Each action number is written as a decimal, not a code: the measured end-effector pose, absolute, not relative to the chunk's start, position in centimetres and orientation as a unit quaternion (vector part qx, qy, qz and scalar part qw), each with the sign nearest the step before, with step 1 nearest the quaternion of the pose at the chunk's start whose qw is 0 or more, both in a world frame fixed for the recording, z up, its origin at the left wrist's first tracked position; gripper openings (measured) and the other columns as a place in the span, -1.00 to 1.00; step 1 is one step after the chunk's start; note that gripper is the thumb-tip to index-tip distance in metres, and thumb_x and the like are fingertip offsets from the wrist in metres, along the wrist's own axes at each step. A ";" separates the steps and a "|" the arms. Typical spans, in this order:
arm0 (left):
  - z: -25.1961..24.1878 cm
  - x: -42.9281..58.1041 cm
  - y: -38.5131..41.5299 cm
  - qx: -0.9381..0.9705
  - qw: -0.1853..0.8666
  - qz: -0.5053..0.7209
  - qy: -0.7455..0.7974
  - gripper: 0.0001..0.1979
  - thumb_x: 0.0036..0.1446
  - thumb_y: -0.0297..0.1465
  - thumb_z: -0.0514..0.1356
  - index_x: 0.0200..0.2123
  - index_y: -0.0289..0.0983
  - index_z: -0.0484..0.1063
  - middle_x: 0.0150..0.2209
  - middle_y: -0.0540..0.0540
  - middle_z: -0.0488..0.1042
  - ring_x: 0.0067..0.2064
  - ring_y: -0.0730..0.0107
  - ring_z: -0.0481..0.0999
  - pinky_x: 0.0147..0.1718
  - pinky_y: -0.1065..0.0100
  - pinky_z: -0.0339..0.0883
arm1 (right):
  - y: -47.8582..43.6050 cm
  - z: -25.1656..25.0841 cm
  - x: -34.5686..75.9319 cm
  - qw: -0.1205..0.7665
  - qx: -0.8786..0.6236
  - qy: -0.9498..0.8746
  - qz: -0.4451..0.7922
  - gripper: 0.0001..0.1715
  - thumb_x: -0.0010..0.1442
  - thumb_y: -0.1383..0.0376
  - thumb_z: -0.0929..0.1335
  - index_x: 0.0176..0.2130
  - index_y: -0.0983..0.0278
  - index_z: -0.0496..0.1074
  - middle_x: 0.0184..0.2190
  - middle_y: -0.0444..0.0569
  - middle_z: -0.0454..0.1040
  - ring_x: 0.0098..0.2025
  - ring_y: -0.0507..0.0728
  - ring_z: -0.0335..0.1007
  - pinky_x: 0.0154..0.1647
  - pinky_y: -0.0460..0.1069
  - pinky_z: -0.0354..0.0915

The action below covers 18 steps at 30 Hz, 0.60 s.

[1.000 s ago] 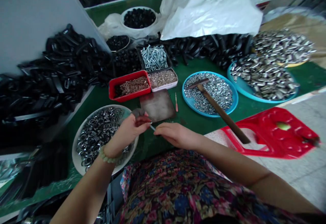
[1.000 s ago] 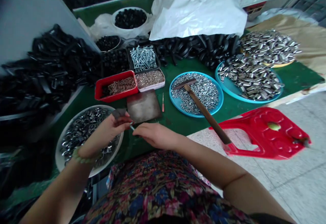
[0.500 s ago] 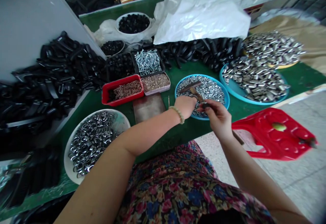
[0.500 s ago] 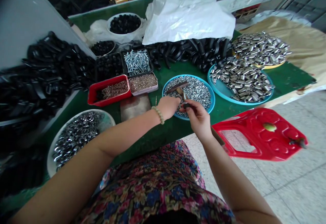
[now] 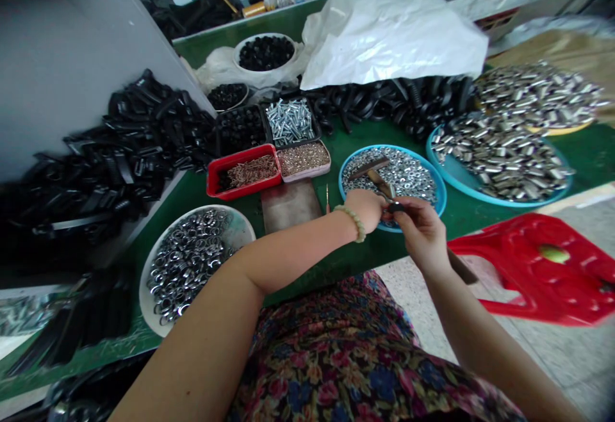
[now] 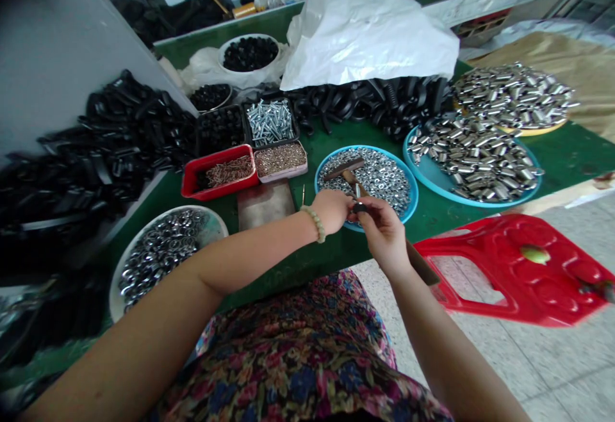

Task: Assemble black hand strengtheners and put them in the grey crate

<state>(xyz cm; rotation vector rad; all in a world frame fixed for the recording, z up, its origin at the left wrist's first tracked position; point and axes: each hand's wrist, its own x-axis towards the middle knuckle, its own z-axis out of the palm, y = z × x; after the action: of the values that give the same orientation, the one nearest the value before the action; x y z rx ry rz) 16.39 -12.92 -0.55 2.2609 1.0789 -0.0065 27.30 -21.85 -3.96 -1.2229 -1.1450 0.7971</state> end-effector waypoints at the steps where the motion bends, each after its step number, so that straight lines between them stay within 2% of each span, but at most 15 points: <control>1: -0.6 16.3 -13.0 0.861 0.305 -0.003 0.407 -0.81 0.16 -0.49 0.12 -0.37 -0.36 0.55 -0.23 -0.33 0.53 -0.08 0.05 0.52 -0.07 0.18 0.30 | -21.9 -4.0 27.3 0.604 -0.527 -0.491 0.343 -0.79 0.19 0.26 0.38 -0.13 0.15 0.40 -0.28 -0.09 0.53 -0.34 0.08 0.51 -0.22 0.04 0.46; 5: -0.5 14.5 -12.6 0.869 0.289 0.083 0.394 -0.76 0.20 -0.46 0.07 -0.23 -0.38 0.53 -0.05 -0.38 0.45 -0.11 0.06 0.52 -0.12 0.13 0.34 | -22.3 -3.5 26.9 0.610 -0.523 -0.492 0.335 -0.79 0.18 0.27 0.39 -0.14 0.14 0.42 -0.28 -0.08 0.53 -0.37 0.10 0.52 -0.24 0.05 0.46; 6: -0.4 13.7 -12.4 0.849 0.322 0.125 0.401 -0.76 0.21 -0.47 0.06 -0.20 -0.38 0.52 -0.04 -0.37 0.44 -0.13 0.12 0.53 -0.12 0.16 0.35 | -22.5 -3.3 26.7 0.606 -0.522 -0.497 0.337 -0.79 0.18 0.27 0.39 -0.13 0.14 0.42 -0.28 -0.08 0.53 -0.37 0.10 0.52 -0.24 0.05 0.47; 8: -0.1 11.7 -12.0 0.760 0.452 0.200 0.423 -0.77 0.22 -0.49 0.06 -0.14 -0.39 0.48 -0.10 -0.31 0.47 -0.21 0.28 0.54 -0.15 0.25 0.38 | -22.9 -2.7 26.1 0.585 -0.512 -0.519 0.355 -0.79 0.19 0.27 0.38 -0.12 0.14 0.42 -0.28 -0.07 0.53 -0.35 0.10 0.53 -0.23 0.05 0.47; 10: 0.1 9.4 -12.0 0.613 0.611 0.257 0.429 -0.78 0.21 -0.53 0.08 -0.11 -0.38 0.45 -0.20 -0.21 0.52 -0.26 0.41 0.54 -0.18 0.35 0.41 | -23.0 -2.3 25.1 0.549 -0.491 -0.553 0.389 -0.80 0.22 0.26 0.36 -0.11 0.16 0.42 -0.26 -0.05 0.54 -0.33 0.09 0.54 -0.24 0.04 0.48; 12: 0.2 7.2 -12.5 0.466 0.717 0.308 0.418 -0.79 0.17 -0.58 0.11 -0.13 -0.38 0.44 -0.24 -0.15 0.53 -0.27 0.49 0.54 -0.18 0.42 0.41 | -22.9 -2.0 23.9 0.510 -0.464 -0.587 0.424 -0.81 0.24 0.26 0.34 -0.11 0.17 0.42 -0.26 -0.05 0.54 -0.32 0.08 0.54 -0.23 0.02 0.48; 14: 0.3 5.2 -13.4 0.370 0.763 0.346 0.401 -0.81 0.12 -0.60 0.16 -0.18 -0.37 0.46 -0.24 -0.12 0.54 -0.28 0.53 0.54 -0.18 0.46 0.41 | -22.5 -1.9 22.6 0.484 -0.443 -0.609 0.445 -0.81 0.25 0.27 0.32 -0.10 0.17 0.41 -0.29 -0.08 0.54 -0.31 0.07 0.54 -0.22 0.00 0.47; 18: 0.6 2.4 -15.4 0.301 0.786 0.379 0.385 -0.84 0.04 -0.53 0.28 -0.24 -0.33 0.49 -0.26 -0.07 0.56 -0.27 0.51 0.55 -0.17 0.42 0.43 | -21.6 -1.6 20.7 0.452 -0.421 -0.629 0.472 -0.80 0.25 0.28 0.31 -0.09 0.18 0.40 -0.30 -0.08 0.54 -0.32 0.05 0.54 -0.23 -0.02 0.47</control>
<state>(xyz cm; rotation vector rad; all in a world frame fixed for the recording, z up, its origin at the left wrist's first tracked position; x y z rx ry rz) 2.41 -15.36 0.56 0.6493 0.8301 0.8179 20.67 -21.63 -1.57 -1.0397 -1.5538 1.1647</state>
